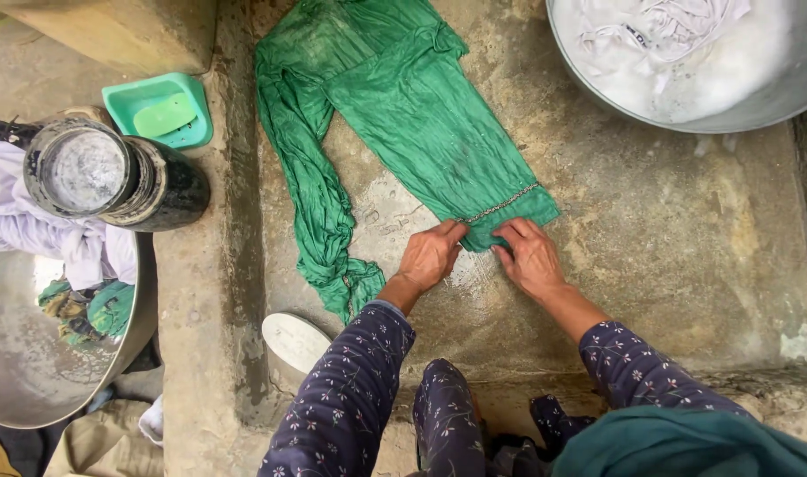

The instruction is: Hand-washing green trousers on the floor using a brush and soap.

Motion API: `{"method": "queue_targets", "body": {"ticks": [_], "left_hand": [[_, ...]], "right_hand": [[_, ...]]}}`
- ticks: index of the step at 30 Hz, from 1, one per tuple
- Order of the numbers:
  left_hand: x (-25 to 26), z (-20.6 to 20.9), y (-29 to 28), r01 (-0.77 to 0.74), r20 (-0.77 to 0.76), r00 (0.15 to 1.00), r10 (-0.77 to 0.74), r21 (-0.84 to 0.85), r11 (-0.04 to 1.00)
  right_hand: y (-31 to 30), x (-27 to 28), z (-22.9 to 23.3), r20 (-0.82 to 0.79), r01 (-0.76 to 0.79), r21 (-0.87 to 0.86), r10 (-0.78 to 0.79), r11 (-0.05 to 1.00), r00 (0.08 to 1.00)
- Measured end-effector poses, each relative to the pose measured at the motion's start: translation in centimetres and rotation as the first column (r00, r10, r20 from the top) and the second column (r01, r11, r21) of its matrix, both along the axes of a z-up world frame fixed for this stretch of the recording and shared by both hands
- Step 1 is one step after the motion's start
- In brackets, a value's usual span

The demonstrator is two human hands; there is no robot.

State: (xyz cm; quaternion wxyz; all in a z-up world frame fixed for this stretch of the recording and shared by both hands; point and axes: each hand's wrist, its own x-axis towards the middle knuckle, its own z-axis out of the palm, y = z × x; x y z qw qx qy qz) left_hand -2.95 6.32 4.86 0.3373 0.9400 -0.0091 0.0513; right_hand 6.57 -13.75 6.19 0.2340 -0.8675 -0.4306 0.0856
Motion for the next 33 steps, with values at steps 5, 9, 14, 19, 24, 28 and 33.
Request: {"method": "queue_targets", "body": {"ticks": [5,9,14,19,24,28,33], "left_hand": [[0.2,-1.0,-0.2,0.078,0.011,0.997,-0.079,0.042,0.996],[0.9,-1.4,-0.6,0.079,0.003,0.997,-0.08,0.095,0.992],[0.9,0.7,-0.9,0.015,0.059,0.998,-0.016,0.012,1.0],[0.0,2.7,-0.4,-0.045,0.15,0.987,0.059,-0.09,0.995],[1.0,2.9,-0.8,-0.066,0.152,0.984,0.09,-0.156,0.986],[0.8,3.1,-0.4,-0.063,0.156,0.984,0.082,-0.123,0.99],[0.4,2.8,-0.4,-0.054,0.153,0.986,0.072,-0.117,0.992]], "right_hand": [[-0.2,0.5,-1.6,0.01,0.1,-0.05,-0.099,0.994,0.995],[0.2,1.2,0.5,-0.059,0.1,-0.112,-0.107,0.989,0.992],[-1.7,1.8,-2.3,-0.001,-0.018,-0.113,0.019,0.993,1.0],[-1.8,2.6,-0.8,0.105,0.187,-0.128,-0.174,0.974,0.979],[-0.6,1.9,1.2,0.018,0.005,-0.059,-0.004,0.998,1.0],[0.0,1.9,0.1,-0.023,0.023,0.123,-0.021,0.992,1.0],[0.0,3.4,1.9,-0.222,0.076,0.04,-0.065,0.996,0.973]]}}
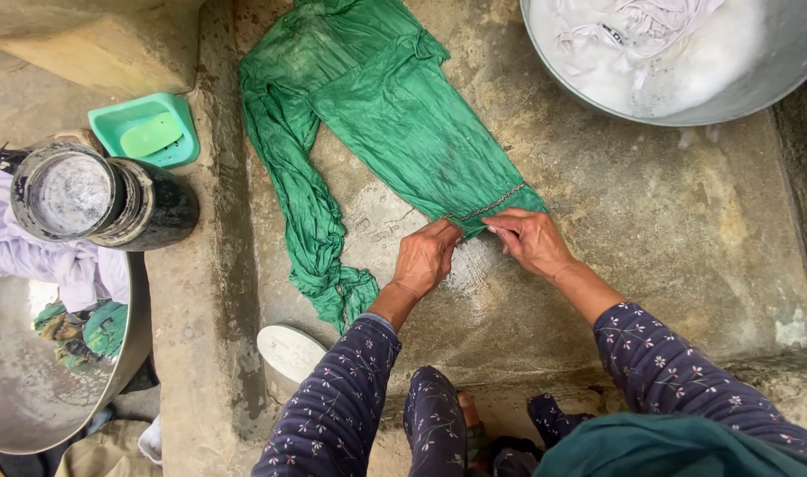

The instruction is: Hand-washing green trousers on the floor using a brush and soap.

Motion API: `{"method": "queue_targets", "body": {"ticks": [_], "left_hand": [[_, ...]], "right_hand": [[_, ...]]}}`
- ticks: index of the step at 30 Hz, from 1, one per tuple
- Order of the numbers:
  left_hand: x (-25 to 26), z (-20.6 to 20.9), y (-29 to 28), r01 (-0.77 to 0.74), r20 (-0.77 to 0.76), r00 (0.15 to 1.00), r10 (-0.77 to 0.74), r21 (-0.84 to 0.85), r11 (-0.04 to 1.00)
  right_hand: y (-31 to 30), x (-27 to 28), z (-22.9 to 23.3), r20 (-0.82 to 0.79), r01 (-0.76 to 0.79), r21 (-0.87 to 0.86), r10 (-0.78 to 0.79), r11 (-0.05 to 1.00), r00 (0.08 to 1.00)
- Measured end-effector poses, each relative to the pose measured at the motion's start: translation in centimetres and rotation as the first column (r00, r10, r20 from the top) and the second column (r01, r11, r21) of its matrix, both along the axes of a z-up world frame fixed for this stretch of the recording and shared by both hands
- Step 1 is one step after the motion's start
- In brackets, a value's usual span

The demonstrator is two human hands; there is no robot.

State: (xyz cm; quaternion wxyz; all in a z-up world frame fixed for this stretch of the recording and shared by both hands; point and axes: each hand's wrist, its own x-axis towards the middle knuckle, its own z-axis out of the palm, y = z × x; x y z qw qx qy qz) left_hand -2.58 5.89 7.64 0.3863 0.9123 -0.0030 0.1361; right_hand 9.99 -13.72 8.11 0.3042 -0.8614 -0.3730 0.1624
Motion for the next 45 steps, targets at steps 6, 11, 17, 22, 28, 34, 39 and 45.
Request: {"method": "queue_targets", "body": {"ticks": [6,11,17,22,28,34,39,45], "left_hand": [[-0.2,0.3,-0.4,-0.012,0.013,1.0,0.012,0.006,1.0],[-0.5,0.9,-1.0,-0.026,0.075,0.997,0.026,-0.006,1.0],[-1.6,1.5,-1.8,-0.057,0.119,0.991,0.066,-0.074,0.996],[-2.8,-2.4,-2.8,-0.093,0.045,0.995,0.093,-0.016,0.996],[-1.6,-4.1,-8.5,0.043,0.033,0.998,-0.054,0.271,0.962],[-1.7,-5.9,-10.5,0.355,-0.123,0.935,-0.334,0.366,0.86],[-2.8,-4.8,-8.7,0.343,-0.103,0.937,-0.334,0.448,0.826],[-2.5,-3.3,-8.6,0.422,-0.254,0.906,-0.34,0.461,0.781]], "right_hand": [[0.6,1.0,1.1,-0.008,-0.057,-0.036,0.057,0.998,0.998],[0.4,1.8,1.0,0.204,-0.147,-0.144,0.174,0.979,0.963],[-1.0,2.1,-2.0,0.257,-0.099,-0.383,0.209,0.918,0.944],[-3.8,4.8,-3.1,0.18,0.317,-0.192,-0.284,0.929,0.942],[-9.0,5.8,-1.1,0.508,0.145,0.036,-0.143,0.989,0.849],[-12.6,3.3,-2.9,0.456,0.238,-0.226,-0.113,0.945,0.883],[-7.7,-1.7,-2.2,0.222,0.014,-0.264,0.046,0.964,0.974],[-7.4,5.1,-2.0,0.075,-0.006,-0.481,0.048,0.876,0.996]]}}
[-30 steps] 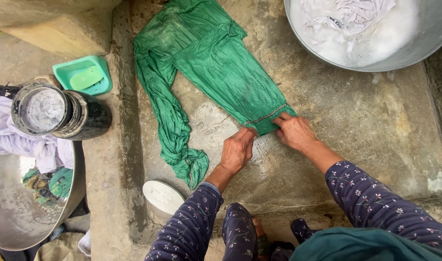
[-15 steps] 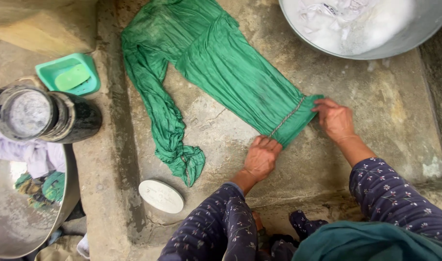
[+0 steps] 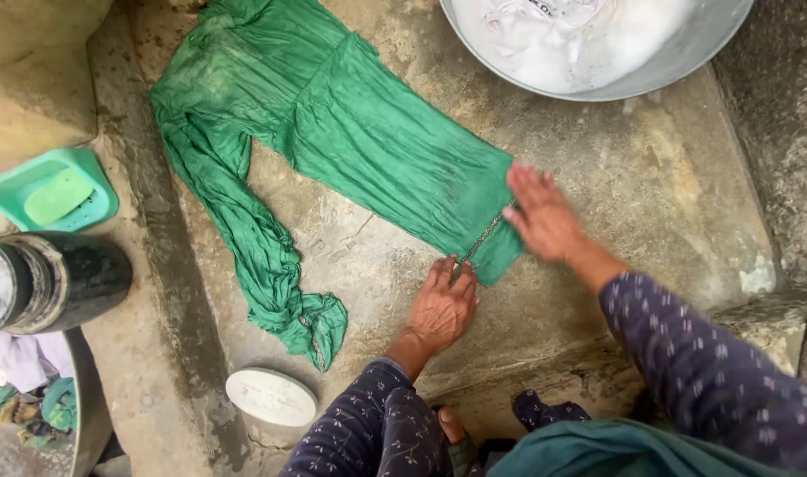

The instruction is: Hand-washing green trousers on the floor using a brush and soap.

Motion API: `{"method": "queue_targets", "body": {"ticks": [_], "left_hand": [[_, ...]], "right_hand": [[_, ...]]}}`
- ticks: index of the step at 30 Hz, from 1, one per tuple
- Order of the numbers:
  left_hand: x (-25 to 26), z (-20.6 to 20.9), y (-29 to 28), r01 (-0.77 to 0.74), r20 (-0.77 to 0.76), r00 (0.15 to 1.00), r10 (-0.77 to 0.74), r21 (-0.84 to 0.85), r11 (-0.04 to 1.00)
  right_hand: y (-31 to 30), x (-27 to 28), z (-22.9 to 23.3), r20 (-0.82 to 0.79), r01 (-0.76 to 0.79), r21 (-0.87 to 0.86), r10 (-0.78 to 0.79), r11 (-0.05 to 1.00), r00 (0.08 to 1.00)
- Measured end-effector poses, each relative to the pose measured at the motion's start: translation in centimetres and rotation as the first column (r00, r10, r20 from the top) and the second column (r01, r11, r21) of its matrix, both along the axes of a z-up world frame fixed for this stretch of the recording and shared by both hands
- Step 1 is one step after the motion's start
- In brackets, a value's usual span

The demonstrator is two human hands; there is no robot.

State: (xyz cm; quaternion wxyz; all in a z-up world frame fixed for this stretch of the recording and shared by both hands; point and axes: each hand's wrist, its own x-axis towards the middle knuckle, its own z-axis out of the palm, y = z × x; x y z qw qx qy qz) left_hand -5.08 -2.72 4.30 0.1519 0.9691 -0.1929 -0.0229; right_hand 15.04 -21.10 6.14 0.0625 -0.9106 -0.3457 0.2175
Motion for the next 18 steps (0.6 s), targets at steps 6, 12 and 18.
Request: {"method": "queue_targets", "body": {"ticks": [6,12,18], "left_hand": [[0.3,1.8,0.8,0.014,-0.133,0.991,-0.016,-0.011,1.0],[0.0,2.5,1.8,-0.058,-0.136,0.99,0.048,-0.074,0.996],[-6.6,9.9,12.1,-0.487,-0.374,0.825,0.424,-0.089,0.869]], "right_hand": [[0.3,2.3,2.2,-0.069,0.122,-0.057,-0.126,0.991,0.99],[0.0,-5.4,1.3,-0.048,0.09,-0.259,-0.106,0.962,0.993],[0.5,-7.4,2.7,0.047,0.226,-0.244,-0.221,0.943,0.974]]}}
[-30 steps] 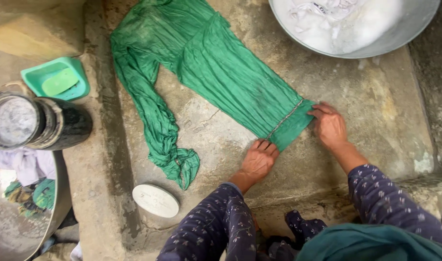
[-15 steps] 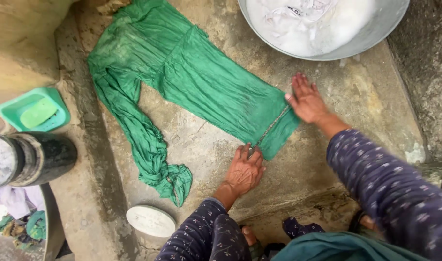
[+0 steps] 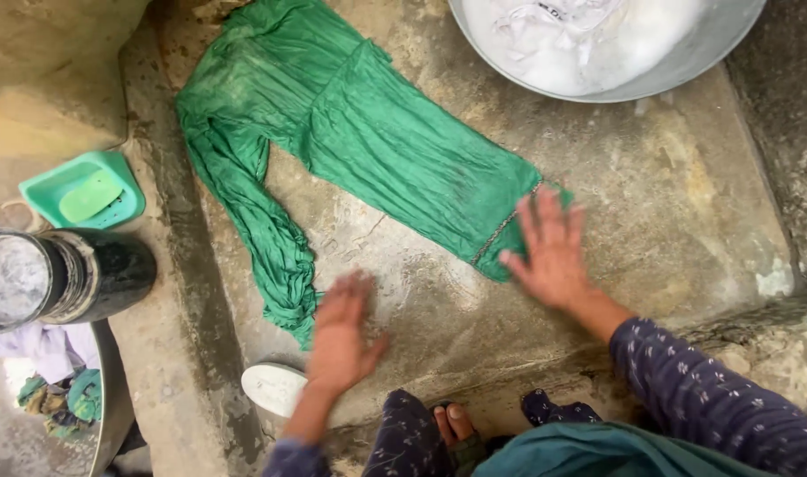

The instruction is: Hand-washing green trousers on the floor using a brush and soap.

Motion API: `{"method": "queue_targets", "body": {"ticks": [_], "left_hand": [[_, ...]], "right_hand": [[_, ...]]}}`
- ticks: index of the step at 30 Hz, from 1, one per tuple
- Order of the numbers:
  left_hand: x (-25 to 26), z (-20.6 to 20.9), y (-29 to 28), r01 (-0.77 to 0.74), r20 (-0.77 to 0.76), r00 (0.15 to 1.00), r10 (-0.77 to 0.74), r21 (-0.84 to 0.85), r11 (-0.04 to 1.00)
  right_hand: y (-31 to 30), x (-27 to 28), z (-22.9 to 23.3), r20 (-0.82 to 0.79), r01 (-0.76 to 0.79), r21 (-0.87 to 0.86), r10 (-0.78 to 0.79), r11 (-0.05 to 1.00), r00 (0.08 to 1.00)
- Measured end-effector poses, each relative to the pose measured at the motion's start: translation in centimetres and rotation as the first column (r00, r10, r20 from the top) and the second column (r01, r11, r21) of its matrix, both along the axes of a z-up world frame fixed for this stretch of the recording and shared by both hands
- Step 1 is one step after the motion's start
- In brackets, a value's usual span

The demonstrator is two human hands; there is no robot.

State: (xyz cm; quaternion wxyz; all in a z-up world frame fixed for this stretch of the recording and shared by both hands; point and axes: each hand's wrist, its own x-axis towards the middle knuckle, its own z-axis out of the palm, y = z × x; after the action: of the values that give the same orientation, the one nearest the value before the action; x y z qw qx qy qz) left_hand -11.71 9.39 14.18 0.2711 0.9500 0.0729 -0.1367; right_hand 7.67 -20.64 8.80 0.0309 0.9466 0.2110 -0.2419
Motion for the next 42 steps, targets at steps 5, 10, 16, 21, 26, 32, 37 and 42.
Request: {"method": "queue_targets", "body": {"ticks": [5,10,16,21,26,32,37,42], "left_hand": [[-6.6,2.4,7.0,0.382,-0.609,0.78,-0.145,0.278,0.881],[-6.5,3.5,5.6,0.493,-0.616,0.737,-0.278,0.208,0.845],[-6.9,4.3,7.5,0.652,-0.752,0.525,-0.398,0.056,0.756],[-5.9,-1.4,8.1,0.639,-0.506,0.716,-0.48,0.198,0.744],[6.1,3.2,-4.1,0.544,0.128,0.828,-0.546,0.056,0.837],[10.6,-1.5,-10.9,-0.019,0.467,0.863,0.195,-0.356,0.934],[6.2,-10.8,-13.2,0.561,0.208,0.76,-0.616,0.268,0.783],[5.9,-10.7,-12.8,0.59,0.213,0.744,-0.633,0.235,0.772]], "right_hand": [[-1.2,-6.5,1.4,-0.347,-0.431,-0.208,0.345,0.878,0.872],[-4.6,-6.3,-2.6,-0.149,-0.478,0.266,0.526,0.837,0.837],[-2.4,-4.0,-0.3,-0.344,-0.282,0.169,0.325,0.944,0.881],[1.6,-6.3,2.2,-0.161,-0.146,0.454,0.242,0.879,0.957],[5.1,-7.7,6.2,0.328,-0.511,0.668,0.402,0.542,0.855],[-1.5,0.1,4.6,-0.128,0.132,0.527,-0.075,0.839,0.989],[-4.1,2.8,3.5,-0.402,0.65,0.594,-0.524,0.475,0.751],[-0.8,1.9,2.3,-0.122,0.388,0.085,-0.377,0.918,0.918]]}}
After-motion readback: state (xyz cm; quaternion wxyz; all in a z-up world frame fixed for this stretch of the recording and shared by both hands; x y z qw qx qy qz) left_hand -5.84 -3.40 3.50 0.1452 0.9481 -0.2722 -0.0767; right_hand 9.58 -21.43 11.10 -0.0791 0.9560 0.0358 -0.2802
